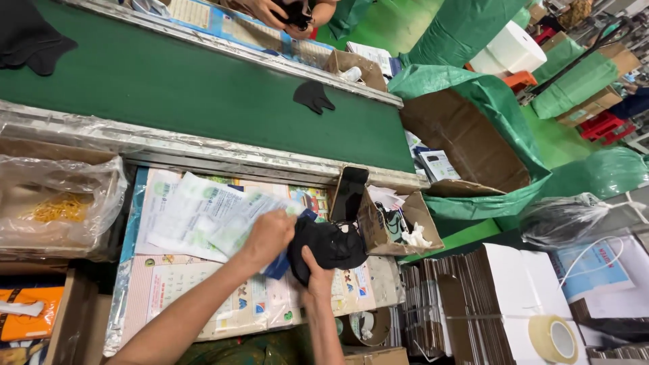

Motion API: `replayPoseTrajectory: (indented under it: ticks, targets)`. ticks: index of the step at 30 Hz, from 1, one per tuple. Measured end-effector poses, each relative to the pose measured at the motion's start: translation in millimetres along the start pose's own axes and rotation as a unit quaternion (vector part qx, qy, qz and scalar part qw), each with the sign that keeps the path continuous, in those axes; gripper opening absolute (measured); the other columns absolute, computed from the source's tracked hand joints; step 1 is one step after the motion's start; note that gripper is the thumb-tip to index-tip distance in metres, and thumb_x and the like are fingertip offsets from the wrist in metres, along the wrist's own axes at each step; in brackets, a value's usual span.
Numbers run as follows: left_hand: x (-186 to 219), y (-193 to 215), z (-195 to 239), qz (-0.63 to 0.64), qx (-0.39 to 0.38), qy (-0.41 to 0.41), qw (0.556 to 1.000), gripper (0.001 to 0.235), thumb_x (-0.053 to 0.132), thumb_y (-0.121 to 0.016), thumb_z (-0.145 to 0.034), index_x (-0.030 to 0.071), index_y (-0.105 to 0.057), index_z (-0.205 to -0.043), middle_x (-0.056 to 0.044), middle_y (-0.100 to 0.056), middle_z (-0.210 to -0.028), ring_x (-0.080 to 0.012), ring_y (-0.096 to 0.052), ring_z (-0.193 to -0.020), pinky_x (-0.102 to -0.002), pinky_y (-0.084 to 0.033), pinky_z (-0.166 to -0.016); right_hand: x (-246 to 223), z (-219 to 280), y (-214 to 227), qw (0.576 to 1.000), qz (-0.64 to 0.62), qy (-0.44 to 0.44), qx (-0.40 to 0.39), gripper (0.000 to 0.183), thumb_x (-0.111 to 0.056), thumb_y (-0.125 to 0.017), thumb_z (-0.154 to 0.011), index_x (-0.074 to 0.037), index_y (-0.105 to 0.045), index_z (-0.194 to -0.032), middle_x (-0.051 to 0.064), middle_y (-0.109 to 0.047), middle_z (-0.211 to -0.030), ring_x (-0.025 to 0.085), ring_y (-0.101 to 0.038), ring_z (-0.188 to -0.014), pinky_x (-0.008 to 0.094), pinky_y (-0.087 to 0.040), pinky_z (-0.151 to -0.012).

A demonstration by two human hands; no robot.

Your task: The recorder is packing black 3D face masks into plastic packaging sleeves at a workstation.

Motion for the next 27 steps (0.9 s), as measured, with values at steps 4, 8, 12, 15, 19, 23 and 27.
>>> replayPoseTrajectory:
  ticks: [4, 8, 12, 15, 19, 23, 27]
  targets:
    - [28.7, 52.6, -9.1, 0.051, 0.126, -0.063, 0.989, 0.017, 0.002, -0.069, -0.081, -0.001, -0.076, -0.097, -0.017, -0.065, -0.071, -0.0346, -0.066, -0.066, -0.045, -0.053, -0.063, -70.7, 21.0, -43.2, 0.892, 0.305, 0.329, -0.051, 0.045, 0.003, -0.077, -0.082, 0.001, -0.066, -0.125, 0.010, -0.071, -0.120, 0.022, -0.069, -0.105, 0.034, -0.057, -0.094]
    - [31.6, 41.3, -12.3, 0.180, 0.026, 0.020, 0.983, 0.080, 0.002, -0.068, -0.070, 0.004, -0.057, -0.149, -0.010, -0.065, -0.063, -0.0240, -0.061, -0.051, -0.036, -0.051, -0.057, -136.8, 81.8, -125.4, 0.753, 0.472, 0.445, -0.109, 0.049, 0.004, -0.076, -0.074, 0.003, -0.062, -0.121, 0.016, -0.068, -0.118, 0.029, -0.069, -0.103, 0.034, -0.053, -0.091]
    - [58.7, 61.3, -20.2, 0.283, 0.044, 0.056, 0.956, 0.041, 0.008, -0.074, -0.082, 0.009, -0.070, -0.123, -0.009, -0.056, -0.053, -0.0195, -0.052, -0.048, -0.034, -0.042, -0.046, -150.3, 63.5, -102.5, 0.751, 0.461, 0.435, -0.184, 0.047, 0.009, -0.064, -0.073, 0.003, -0.063, -0.120, 0.018, -0.067, -0.116, 0.035, -0.068, -0.105, 0.038, -0.053, -0.093]
    - [80.5, 44.2, -4.4, 0.303, -0.028, 0.002, 0.953, 0.040, 0.008, -0.072, -0.077, 0.011, -0.071, -0.117, -0.003, -0.057, -0.056, -0.0074, -0.059, -0.049, -0.028, -0.047, -0.049, -119.9, 38.2, -62.6, 0.650, 0.627, 0.366, -0.226, 0.032, 0.001, -0.070, -0.068, -0.001, -0.071, -0.100, 0.020, -0.071, -0.101, 0.040, -0.069, -0.095, 0.044, -0.054, -0.083]
    - [88.4, 77.6, -35.8, 0.235, -0.092, 0.025, 0.967, 0.046, 0.025, -0.086, -0.077, 0.013, -0.074, -0.120, -0.005, -0.056, -0.051, -0.0155, -0.053, -0.045, -0.031, -0.044, -0.049, -150.1, 44.3, -71.0, 0.576, 0.739, 0.288, -0.198, 0.012, -0.011, -0.078, -0.074, -0.005, -0.075, -0.084, 0.020, -0.071, -0.085, 0.040, -0.069, -0.084, 0.047, -0.052, -0.072]
    - [163.0, 158.5, -44.4, 0.192, 0.071, -0.323, 0.924, 0.088, 0.045, -0.086, -0.048, -0.006, -0.060, -0.116, -0.018, -0.066, -0.081, -0.0324, -0.060, -0.071, -0.039, -0.049, -0.064, -164.9, 75.7, -108.3, 0.651, 0.669, 0.286, -0.218, 0.021, -0.017, -0.085, -0.071, -0.004, -0.077, -0.086, 0.021, -0.071, -0.083, 0.038, -0.069, -0.079, 0.043, -0.053, -0.067]
    - [96.5, 71.4, -53.8, 0.178, -0.280, -0.073, 0.940, 0.051, 0.034, -0.097, -0.054, 0.006, -0.080, -0.093, -0.010, -0.074, -0.067, -0.0164, -0.069, -0.059, -0.033, -0.054, -0.060, -178.5, 70.2, -90.1, 0.782, 0.522, 0.238, -0.243, 0.023, -0.009, -0.080, -0.075, -0.003, -0.077, -0.097, 0.017, -0.072, -0.089, 0.031, -0.070, -0.078, 0.037, -0.053, -0.071]
Point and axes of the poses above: each hand's wrist, its own z-axis away from the middle knuckle, its own y-axis out of the back of the hand, x = y × z, the point moved 7 cm from there along -z, towards the middle knuckle
